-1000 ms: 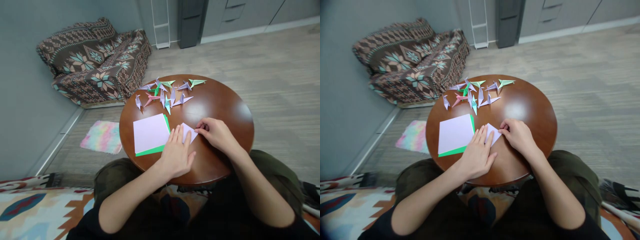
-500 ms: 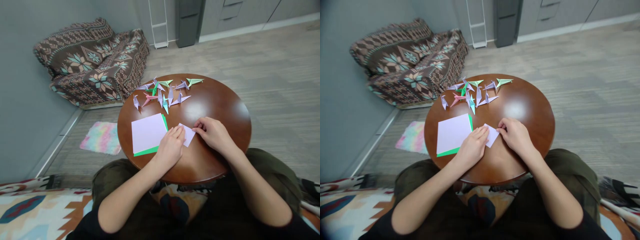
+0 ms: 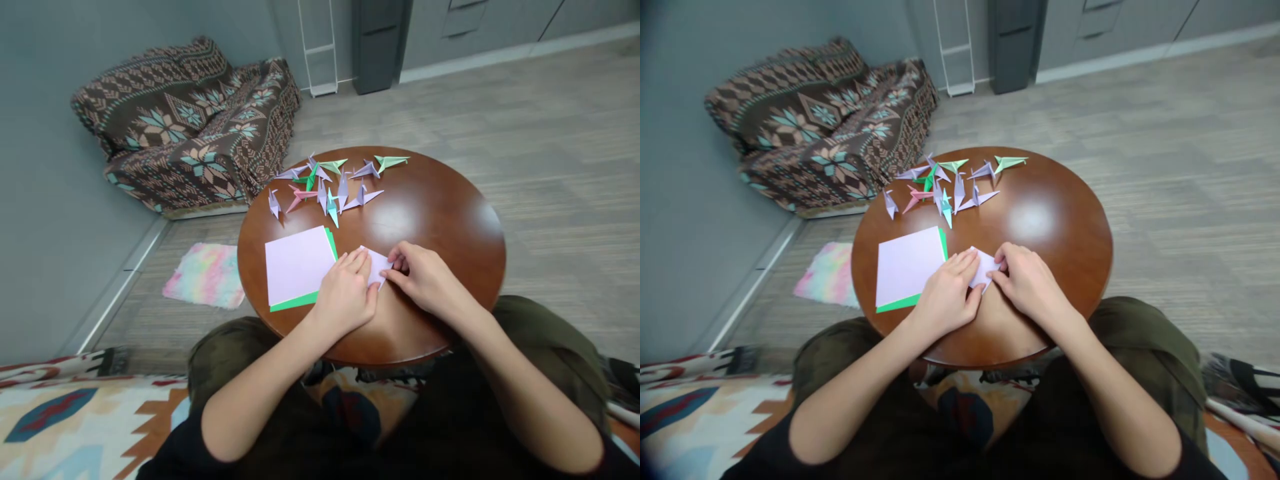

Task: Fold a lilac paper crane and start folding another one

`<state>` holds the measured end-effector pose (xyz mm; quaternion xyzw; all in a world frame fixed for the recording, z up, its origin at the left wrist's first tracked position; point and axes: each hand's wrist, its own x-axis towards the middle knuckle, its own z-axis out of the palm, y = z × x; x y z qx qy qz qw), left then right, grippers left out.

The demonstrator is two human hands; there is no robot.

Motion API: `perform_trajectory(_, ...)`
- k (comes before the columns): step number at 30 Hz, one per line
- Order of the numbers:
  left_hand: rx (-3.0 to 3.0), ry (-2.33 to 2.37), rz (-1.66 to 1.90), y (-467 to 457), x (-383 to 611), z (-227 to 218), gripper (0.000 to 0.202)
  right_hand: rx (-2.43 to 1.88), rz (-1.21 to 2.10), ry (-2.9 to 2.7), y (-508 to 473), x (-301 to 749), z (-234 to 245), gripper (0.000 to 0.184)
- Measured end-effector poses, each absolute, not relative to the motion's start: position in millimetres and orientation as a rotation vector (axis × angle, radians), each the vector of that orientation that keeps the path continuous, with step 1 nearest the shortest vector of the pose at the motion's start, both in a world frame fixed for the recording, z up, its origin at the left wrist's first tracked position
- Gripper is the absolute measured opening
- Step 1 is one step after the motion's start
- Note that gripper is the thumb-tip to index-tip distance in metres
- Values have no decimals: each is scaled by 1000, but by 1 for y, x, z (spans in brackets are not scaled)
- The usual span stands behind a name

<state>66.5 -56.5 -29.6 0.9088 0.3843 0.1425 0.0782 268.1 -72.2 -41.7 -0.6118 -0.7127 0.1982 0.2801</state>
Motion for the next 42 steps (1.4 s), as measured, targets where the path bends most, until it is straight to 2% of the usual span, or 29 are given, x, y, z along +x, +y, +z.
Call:
perform_trajectory(3,2719,1156,418,-57,67,-30,51,-1646,520,-1874,-71,270,-41,5)
perform_trajectory(13,2834,1026,302,-60,61,-18,46,-1687,261,-1718,-63,278,-40,7)
perform_trajectory(17,2900,988,271,-68,62,-15,36,-1555,331,-1732,-66,274,-32,5)
perform_trajectory(23,2944,677,271,-72,60,-23,35,-1400,514,-2011,-69,268,-30,11)
perform_trajectory(26,2920,641,324,-77,57,-31,41,-1418,497,-2071,-68,268,-33,12)
perform_trajectory(29,2912,821,361,-91,55,-35,46,-1441,483,-2066,-68,268,-34,13)
perform_trajectory(35,2827,1009,218,-115,54,-27,83,-1509,434,-2064,-68,260,-32,14)
perform_trajectory(38,2842,965,157,-116,54,-23,86,-1638,395,-2046,-68,252,-29,12)
perform_trajectory(42,2897,953,119,-114,56,-22,82,-1820,310,-2031,-65,241,-24,25)
